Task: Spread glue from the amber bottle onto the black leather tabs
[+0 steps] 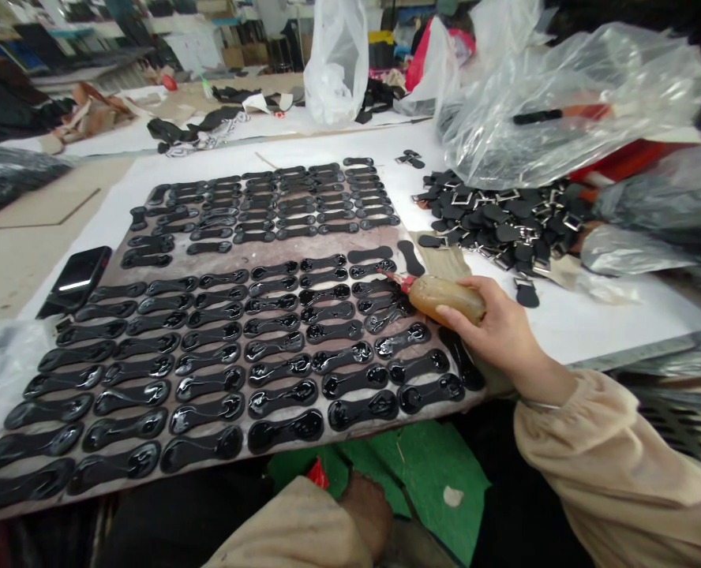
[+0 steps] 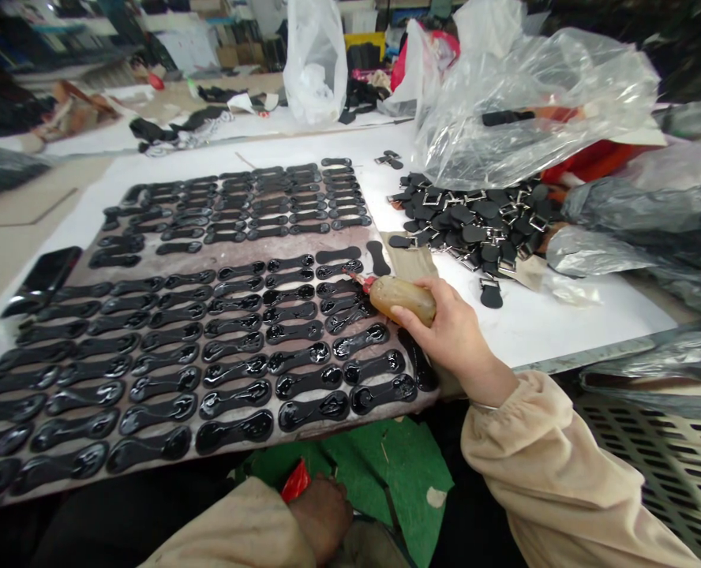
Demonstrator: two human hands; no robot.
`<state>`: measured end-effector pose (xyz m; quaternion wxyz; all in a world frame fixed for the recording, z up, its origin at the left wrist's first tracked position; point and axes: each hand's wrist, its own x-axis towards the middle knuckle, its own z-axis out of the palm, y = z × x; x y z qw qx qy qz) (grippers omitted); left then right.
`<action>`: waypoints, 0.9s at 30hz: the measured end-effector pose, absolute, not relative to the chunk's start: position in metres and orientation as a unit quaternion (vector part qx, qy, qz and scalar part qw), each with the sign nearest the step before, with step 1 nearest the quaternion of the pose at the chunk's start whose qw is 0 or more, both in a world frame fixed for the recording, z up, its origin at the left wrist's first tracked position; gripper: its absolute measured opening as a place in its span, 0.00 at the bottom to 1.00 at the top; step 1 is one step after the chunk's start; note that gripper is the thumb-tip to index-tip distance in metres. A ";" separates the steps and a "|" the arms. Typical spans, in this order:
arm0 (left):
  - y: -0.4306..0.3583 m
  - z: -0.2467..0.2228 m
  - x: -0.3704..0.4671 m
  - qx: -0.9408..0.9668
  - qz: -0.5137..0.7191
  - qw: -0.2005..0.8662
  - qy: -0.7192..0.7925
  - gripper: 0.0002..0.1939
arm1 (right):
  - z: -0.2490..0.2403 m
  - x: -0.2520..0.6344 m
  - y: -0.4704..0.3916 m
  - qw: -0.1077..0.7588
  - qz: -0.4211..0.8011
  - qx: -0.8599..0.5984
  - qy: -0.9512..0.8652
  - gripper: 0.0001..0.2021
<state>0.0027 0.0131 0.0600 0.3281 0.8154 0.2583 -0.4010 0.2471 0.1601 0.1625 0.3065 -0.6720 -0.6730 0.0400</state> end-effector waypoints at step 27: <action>0.020 0.071 0.004 0.807 -0.425 0.333 0.240 0.17 | 0.157 0.247 0.157 0.310 0.041 -0.693 -0.650 0.29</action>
